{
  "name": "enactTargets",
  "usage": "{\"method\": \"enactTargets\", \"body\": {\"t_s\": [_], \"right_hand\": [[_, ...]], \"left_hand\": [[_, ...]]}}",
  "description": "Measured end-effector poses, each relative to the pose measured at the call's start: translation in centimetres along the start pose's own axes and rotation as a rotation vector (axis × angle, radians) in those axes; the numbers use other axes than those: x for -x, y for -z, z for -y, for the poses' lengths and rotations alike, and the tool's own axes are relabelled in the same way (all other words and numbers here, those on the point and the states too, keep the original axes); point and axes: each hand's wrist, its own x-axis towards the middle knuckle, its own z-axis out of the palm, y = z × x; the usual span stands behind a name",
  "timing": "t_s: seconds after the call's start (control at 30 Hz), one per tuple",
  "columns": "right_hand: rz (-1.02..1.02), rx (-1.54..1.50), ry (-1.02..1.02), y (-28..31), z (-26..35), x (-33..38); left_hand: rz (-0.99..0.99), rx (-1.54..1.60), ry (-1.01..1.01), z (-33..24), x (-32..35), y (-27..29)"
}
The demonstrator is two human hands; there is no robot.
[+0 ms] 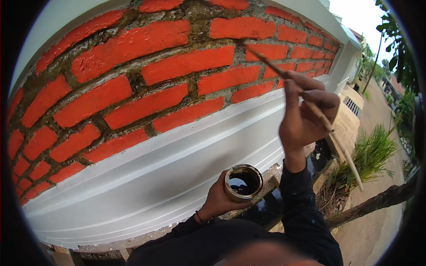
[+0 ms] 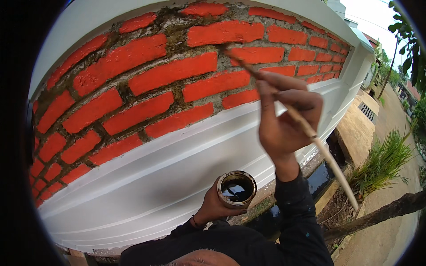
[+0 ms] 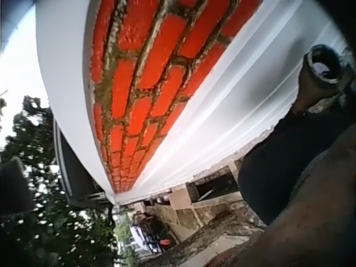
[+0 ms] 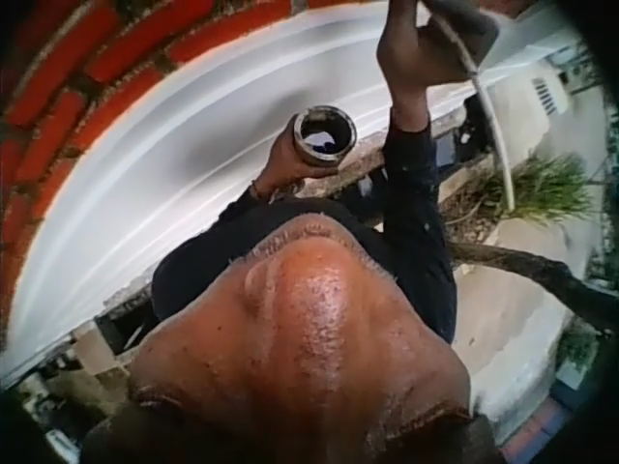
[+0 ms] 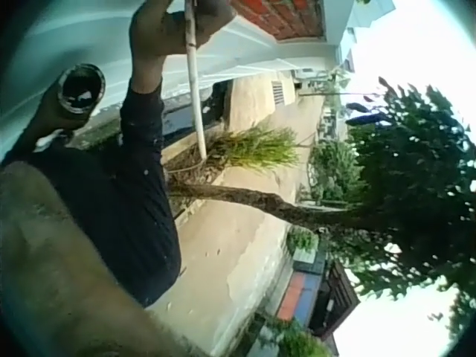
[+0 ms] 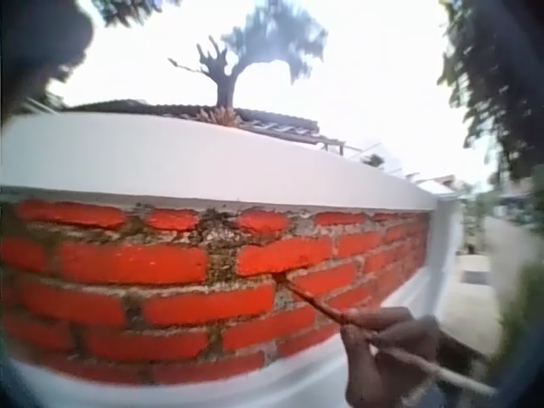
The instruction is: The person is painting the grout lines between bricks on a wall using a paintbrush and black paint.
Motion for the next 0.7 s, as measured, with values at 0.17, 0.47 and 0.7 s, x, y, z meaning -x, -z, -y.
{"method": "enactTargets", "body": {"t_s": [0.17, 0.47, 0.7], "right_hand": [[0.036, -0.133, -0.015, -2.4, 1.2, -0.2], [-0.093, 0.155, -0.007, 2.5, -2.5, -1.2], [0.074, 0.023, 0.079, -1.3, 1.2, -0.7]], "left_hand": [[0.003, -0.074, 0.012, 0.7, 0.2, 0.2], [0.032, 0.02, 0.006, 0.9, 0.3, -0.1], [0.016, -0.02, 0.04, 1.0, 0.3, -0.3]]}}
